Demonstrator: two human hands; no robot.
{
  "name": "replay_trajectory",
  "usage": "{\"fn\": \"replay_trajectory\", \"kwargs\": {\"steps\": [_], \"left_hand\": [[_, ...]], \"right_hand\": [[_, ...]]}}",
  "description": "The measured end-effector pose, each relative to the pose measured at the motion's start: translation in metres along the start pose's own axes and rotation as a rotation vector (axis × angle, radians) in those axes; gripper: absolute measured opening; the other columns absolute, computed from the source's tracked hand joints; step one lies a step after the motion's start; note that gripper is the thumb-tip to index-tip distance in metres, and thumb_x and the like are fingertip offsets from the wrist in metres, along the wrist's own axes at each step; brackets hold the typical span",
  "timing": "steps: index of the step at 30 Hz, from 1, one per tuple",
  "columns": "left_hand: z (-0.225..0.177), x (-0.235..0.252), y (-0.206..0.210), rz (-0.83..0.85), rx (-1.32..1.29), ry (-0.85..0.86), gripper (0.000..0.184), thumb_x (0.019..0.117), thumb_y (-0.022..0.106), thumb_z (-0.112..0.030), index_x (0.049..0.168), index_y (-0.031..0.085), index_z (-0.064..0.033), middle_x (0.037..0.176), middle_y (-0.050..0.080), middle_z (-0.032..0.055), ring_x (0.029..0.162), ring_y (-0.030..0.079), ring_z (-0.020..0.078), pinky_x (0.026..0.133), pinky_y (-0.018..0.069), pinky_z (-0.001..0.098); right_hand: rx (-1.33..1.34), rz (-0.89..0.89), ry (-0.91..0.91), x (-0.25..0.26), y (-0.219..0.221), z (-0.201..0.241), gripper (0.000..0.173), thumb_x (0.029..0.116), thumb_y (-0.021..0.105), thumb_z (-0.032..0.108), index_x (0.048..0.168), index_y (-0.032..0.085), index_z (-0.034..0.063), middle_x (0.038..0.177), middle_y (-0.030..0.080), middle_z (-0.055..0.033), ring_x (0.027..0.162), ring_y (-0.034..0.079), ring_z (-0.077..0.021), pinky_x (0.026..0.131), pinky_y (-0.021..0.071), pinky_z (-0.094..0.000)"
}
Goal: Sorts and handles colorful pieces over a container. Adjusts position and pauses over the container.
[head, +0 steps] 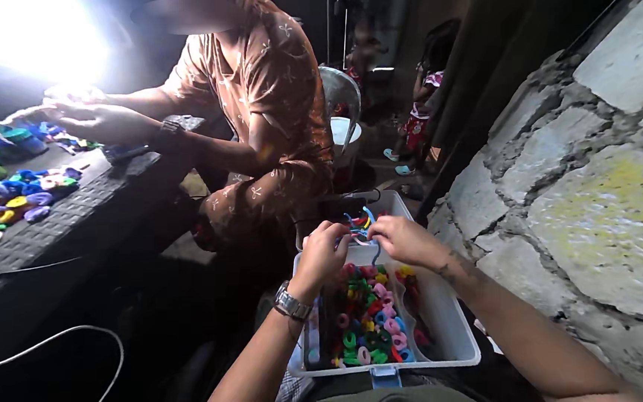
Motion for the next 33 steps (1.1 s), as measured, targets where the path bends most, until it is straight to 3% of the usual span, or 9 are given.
{"fn": "replay_trajectory", "kwargs": {"steps": [5, 8, 13, 17, 19, 22, 24, 28, 33], "left_hand": [[-0.001, 0.002, -0.007, -0.102, -0.021, -0.009, 0.028, 0.1035, 0.052, -0.021, 0.117, 0.071, -0.0057, 0.116, 0.067, 0.0129, 0.099, 0.066, 0.0231, 0.091, 0.0522, 0.0456], [0.001, 0.000, -0.008, -0.162, -0.036, -0.002, 0.029, 0.1029, 0.052, -0.020, 0.120, 0.070, -0.0051, 0.119, 0.066, 0.0139, 0.096, 0.066, 0.0211, 0.087, 0.0542, 0.0405], [-0.006, -0.001, -0.006, -0.150, -0.076, 0.111, 0.026, 0.1018, 0.053, -0.016, 0.115, 0.072, -0.0032, 0.113, 0.067, 0.0139, 0.097, 0.066, 0.0191, 0.087, 0.0547, 0.0354], [-0.021, -0.005, 0.007, -0.006, -0.086, 0.331, 0.023, 0.0992, 0.053, -0.010, 0.110, 0.072, -0.0001, 0.104, 0.069, 0.0142, 0.095, 0.068, 0.0216, 0.087, 0.0567, 0.0382], [-0.025, -0.008, 0.011, 0.039, -0.079, 0.385, 0.021, 0.0996, 0.054, -0.010, 0.107, 0.072, -0.0012, 0.101, 0.068, 0.0128, 0.091, 0.067, 0.0200, 0.085, 0.0567, 0.0366], [-0.023, -0.008, 0.009, 0.038, -0.103, 0.392, 0.021, 0.0997, 0.055, -0.010, 0.107, 0.072, -0.0014, 0.099, 0.067, 0.0124, 0.088, 0.066, 0.0188, 0.083, 0.0559, 0.0346], [-0.022, -0.008, 0.009, 0.046, -0.141, 0.379, 0.026, 0.1035, 0.051, -0.015, 0.110, 0.071, -0.0011, 0.103, 0.067, 0.0132, 0.094, 0.066, 0.0195, 0.087, 0.0552, 0.0355], [-0.024, -0.010, 0.015, 0.193, -0.293, 0.365, 0.046, 0.1077, 0.043, -0.035, 0.131, 0.061, 0.0003, 0.121, 0.065, 0.0139, 0.110, 0.064, 0.0180, 0.099, 0.0530, 0.0387], [-0.034, -0.012, 0.019, 0.350, -0.415, 0.316, 0.044, 0.1078, 0.045, -0.017, 0.147, 0.043, 0.0038, 0.121, 0.066, 0.0161, 0.106, 0.066, 0.0144, 0.098, 0.0525, 0.0345]], "right_hand": [[-0.217, 0.009, -0.001, 0.030, -0.022, -0.006, 0.025, 0.0930, 0.060, -0.001, 0.108, 0.076, 0.0111, 0.118, 0.068, -0.0138, 0.113, 0.061, -0.0365, 0.095, 0.0468, -0.0577], [-0.183, -0.005, -0.062, 0.032, -0.013, 0.003, 0.018, 0.0969, 0.061, 0.008, 0.107, 0.076, 0.0084, 0.119, 0.067, -0.0149, 0.111, 0.063, -0.0353, 0.094, 0.0503, -0.0553], [-0.075, 0.376, 0.071, 0.004, 0.043, 0.039, 0.026, 0.1014, 0.058, 0.017, 0.116, 0.067, -0.0030, 0.110, 0.067, -0.0262, 0.108, 0.064, -0.0444, 0.090, 0.0492, -0.0638], [-0.177, 0.571, 0.132, -0.012, 0.090, 0.044, 0.031, 0.1040, 0.053, 0.013, 0.130, 0.060, -0.0015, 0.126, 0.063, -0.0278, 0.118, 0.061, -0.0476, 0.094, 0.0478, -0.0666], [-0.222, 0.591, 0.105, -0.010, 0.089, 0.047, 0.029, 0.1035, 0.054, 0.011, 0.129, 0.060, -0.0021, 0.125, 0.063, -0.0281, 0.118, 0.060, -0.0478, 0.093, 0.0479, -0.0661], [-0.114, 0.482, 0.146, -0.009, 0.062, 0.047, 0.027, 0.1000, 0.061, 0.020, 0.107, 0.067, -0.0050, 0.108, 0.067, -0.0272, 0.105, 0.064, -0.0449, 0.088, 0.0500, -0.0638], [0.014, 0.391, 0.095, -0.014, 0.044, 0.046, 0.021, 0.0961, 0.065, 0.015, 0.097, 0.067, -0.0059, 0.097, 0.067, -0.0247, 0.096, 0.065, -0.0408, 0.084, 0.0502, -0.0597], [0.337, 0.044, 0.038, -0.026, 0.020, 0.030, 0.023, 0.0903, 0.066, 0.009, 0.111, 0.065, 0.0002, 0.093, 0.069, -0.0140, 0.086, 0.068, -0.0246, 0.080, 0.0546, -0.0455], [0.655, -0.244, 0.063, -0.034, 0.025, 0.014, 0.026, 0.0994, 0.055, 0.013, 0.122, 0.065, 0.0029, 0.099, 0.072, -0.0067, 0.079, 0.070, -0.0099, 0.075, 0.0601, -0.0299]]}}
Point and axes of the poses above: each hand's wrist, its own x-axis towards the middle knuckle, its own y-axis out of the palm, z = x × y, the point moved 6 cm from there along x, towards the middle knuckle
